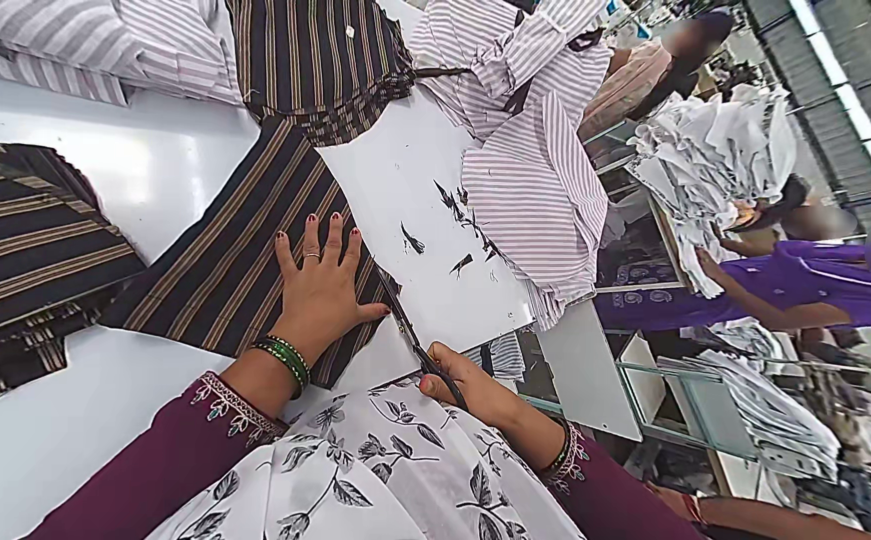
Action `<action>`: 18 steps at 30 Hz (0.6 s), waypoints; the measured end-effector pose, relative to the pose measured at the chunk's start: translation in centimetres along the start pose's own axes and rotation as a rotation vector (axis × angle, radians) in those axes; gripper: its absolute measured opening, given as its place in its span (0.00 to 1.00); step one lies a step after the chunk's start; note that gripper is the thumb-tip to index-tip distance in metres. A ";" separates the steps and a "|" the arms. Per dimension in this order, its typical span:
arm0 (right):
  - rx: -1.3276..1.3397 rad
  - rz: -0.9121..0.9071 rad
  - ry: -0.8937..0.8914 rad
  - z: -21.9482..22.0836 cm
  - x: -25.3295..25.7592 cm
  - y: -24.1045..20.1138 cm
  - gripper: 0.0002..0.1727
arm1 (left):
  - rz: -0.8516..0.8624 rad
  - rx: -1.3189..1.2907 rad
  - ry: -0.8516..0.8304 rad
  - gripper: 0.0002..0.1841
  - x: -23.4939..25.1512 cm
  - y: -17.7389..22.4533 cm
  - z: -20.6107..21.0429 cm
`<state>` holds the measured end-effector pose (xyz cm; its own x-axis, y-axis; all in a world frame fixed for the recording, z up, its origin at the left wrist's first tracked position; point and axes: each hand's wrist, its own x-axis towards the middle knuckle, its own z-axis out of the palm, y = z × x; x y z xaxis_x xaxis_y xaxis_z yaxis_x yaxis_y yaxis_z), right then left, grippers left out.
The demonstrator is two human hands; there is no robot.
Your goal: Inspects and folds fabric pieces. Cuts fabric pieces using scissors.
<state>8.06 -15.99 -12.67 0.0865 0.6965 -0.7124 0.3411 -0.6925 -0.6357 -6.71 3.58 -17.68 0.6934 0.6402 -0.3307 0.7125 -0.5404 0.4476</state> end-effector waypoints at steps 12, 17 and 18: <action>-0.020 0.005 -0.006 -0.3 -0.1 0.1 0.34 | 0.000 0.007 0.002 0.68 0.0 0.0 0.0; -0.043 0.031 -0.026 -0.6 0.3 -0.9 0.36 | -0.003 0.014 -0.007 0.68 0.0 0.1 0.0; -0.034 0.022 -0.017 -0.5 0.5 -0.9 0.34 | -0.003 0.018 -0.008 0.68 0.0 0.1 0.0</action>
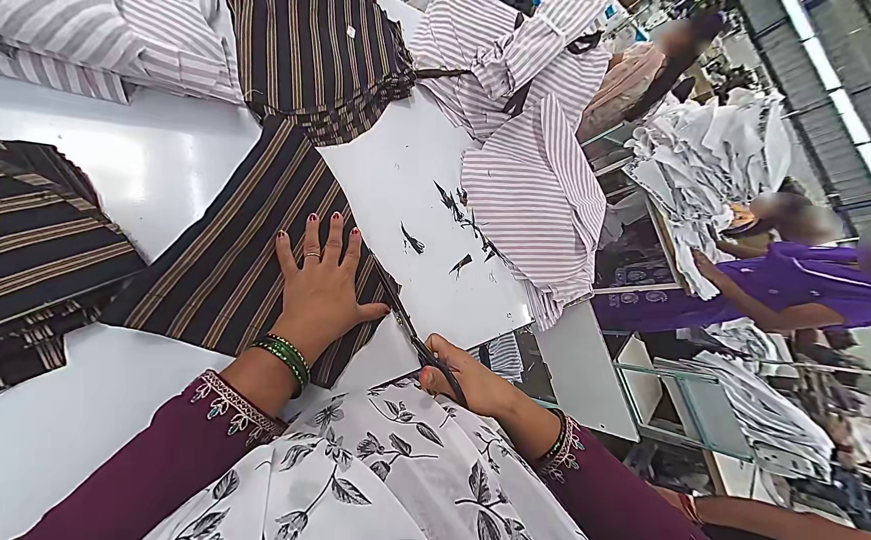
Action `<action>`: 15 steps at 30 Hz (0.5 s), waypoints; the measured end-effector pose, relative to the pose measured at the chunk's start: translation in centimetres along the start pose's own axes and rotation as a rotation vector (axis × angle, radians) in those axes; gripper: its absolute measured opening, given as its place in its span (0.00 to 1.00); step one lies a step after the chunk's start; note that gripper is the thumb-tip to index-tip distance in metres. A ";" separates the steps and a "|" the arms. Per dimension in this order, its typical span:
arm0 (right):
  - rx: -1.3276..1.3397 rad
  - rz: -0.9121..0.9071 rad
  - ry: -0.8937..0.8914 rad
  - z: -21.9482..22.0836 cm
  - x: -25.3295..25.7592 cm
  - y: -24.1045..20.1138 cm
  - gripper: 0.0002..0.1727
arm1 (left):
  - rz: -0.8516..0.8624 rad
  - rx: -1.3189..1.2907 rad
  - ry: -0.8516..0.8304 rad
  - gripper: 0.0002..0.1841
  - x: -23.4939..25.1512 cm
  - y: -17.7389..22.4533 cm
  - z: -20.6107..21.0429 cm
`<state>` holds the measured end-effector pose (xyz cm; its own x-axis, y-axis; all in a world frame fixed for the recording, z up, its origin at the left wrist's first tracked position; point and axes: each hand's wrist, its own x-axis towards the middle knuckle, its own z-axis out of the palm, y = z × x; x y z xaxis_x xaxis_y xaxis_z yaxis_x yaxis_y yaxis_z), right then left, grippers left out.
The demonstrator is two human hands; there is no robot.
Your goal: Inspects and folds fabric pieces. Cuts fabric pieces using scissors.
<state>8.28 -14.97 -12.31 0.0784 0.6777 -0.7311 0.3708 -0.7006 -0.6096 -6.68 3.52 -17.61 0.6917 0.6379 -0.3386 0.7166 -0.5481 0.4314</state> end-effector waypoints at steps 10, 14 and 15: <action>0.002 0.043 0.179 -2.7 1.8 -0.4 0.19 | 0.003 0.026 0.003 0.68 0.3 -0.3 0.0; 0.214 -0.085 0.245 -5.4 4.1 0.7 0.14 | 0.167 -0.242 0.351 0.54 -0.3 -1.3 1.0; 0.280 -0.127 0.229 -5.9 4.5 1.0 0.13 | 0.227 -0.273 0.438 0.47 -1.0 -1.0 1.1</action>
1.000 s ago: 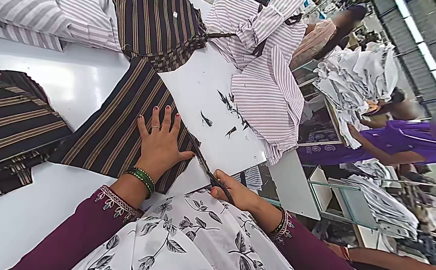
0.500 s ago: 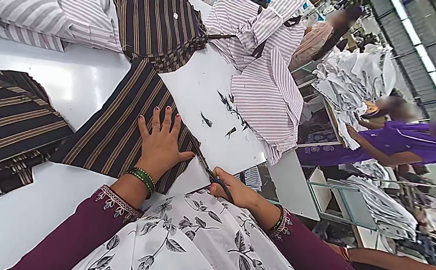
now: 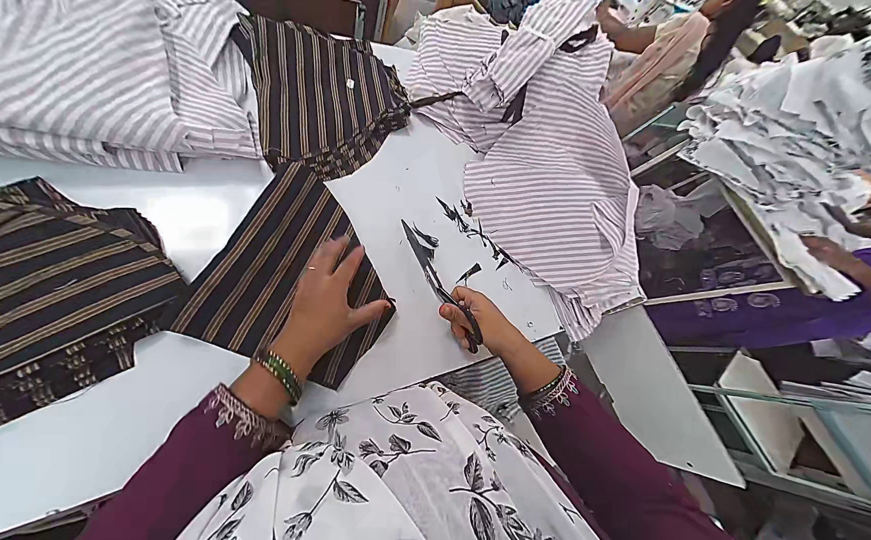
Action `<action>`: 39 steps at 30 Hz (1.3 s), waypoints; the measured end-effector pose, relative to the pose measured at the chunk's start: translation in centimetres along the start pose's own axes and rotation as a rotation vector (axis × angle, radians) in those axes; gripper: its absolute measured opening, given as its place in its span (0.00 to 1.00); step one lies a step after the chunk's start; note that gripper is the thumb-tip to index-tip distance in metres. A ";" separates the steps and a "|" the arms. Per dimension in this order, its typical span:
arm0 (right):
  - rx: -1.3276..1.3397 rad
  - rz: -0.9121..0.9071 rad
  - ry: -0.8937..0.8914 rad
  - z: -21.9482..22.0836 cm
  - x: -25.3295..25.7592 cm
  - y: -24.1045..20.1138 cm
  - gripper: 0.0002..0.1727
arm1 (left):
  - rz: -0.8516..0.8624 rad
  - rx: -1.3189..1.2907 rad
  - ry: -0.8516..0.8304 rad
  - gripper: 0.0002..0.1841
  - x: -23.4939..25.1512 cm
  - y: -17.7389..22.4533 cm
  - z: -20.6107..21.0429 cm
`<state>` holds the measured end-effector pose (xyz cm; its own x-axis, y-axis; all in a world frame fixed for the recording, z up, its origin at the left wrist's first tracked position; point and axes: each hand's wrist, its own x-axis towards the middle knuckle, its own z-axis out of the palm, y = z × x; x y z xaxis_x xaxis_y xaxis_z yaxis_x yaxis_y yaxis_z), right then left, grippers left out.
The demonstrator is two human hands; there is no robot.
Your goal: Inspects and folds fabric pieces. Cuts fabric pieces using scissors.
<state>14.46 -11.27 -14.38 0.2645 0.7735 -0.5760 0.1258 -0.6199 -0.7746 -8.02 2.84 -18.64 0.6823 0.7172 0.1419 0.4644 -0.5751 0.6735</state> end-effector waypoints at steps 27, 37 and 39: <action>0.155 -0.207 -0.364 -3.2 1.6 2.3 0.18 | -0.054 0.319 0.206 0.12 -4.4 4.2 4.5; 0.158 -0.222 -0.373 -3.5 1.3 2.5 0.19 | -0.082 -0.008 0.271 0.11 -4.8 2.2 3.7; 0.153 -0.216 -0.381 -3.5 1.4 2.5 0.18 | -0.078 -0.018 0.274 0.11 -4.8 2.2 3.7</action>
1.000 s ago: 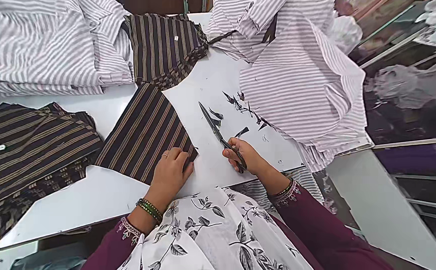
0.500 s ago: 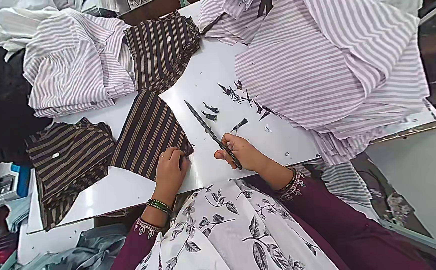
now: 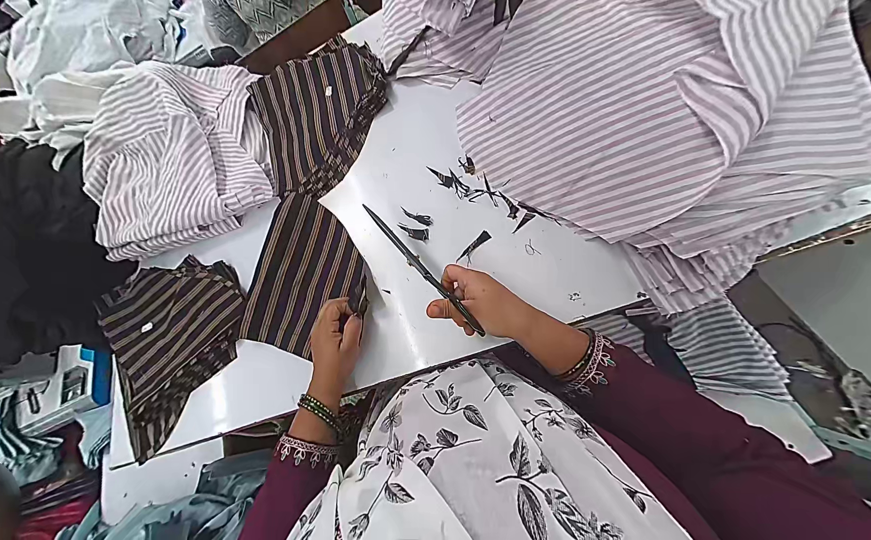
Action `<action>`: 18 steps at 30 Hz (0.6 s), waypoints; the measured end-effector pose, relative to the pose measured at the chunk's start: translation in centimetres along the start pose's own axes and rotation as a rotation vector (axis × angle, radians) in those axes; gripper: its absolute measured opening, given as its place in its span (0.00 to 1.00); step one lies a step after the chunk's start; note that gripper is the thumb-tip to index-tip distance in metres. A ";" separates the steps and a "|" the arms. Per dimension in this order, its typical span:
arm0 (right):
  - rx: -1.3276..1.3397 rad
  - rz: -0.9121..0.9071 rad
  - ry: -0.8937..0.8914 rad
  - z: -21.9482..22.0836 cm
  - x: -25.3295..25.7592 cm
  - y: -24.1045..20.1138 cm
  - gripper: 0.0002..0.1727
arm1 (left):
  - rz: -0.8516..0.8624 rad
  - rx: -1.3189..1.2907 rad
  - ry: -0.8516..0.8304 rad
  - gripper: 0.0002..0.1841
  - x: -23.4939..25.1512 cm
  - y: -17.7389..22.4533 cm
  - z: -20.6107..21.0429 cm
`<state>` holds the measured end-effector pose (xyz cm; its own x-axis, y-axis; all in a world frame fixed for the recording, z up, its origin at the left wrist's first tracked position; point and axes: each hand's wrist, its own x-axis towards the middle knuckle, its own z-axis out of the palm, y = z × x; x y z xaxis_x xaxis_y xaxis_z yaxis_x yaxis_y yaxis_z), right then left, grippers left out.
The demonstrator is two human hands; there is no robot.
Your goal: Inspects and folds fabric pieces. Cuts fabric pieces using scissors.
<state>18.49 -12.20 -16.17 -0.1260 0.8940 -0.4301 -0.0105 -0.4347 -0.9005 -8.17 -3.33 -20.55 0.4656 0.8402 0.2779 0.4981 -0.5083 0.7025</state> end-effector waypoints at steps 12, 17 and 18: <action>-0.028 0.020 -0.009 0.0 0.3 0.0 0.20 | 0.000 -0.048 -0.053 0.11 0.0 0.0 -0.1; -0.025 0.034 0.084 0.3 0.4 -0.2 0.22 | 0.013 0.144 -0.072 0.17 3.0 0.1 -4.6; -0.054 0.036 0.107 0.4 0.5 -0.4 0.23 | -0.084 0.243 0.014 0.16 4.2 -0.1 -6.3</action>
<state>18.08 -11.65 -15.97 -0.0187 0.8855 -0.4642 0.0460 -0.4631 -0.8851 -10.82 1.46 -15.34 0.4055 0.8832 0.2357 0.6969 -0.4655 0.5456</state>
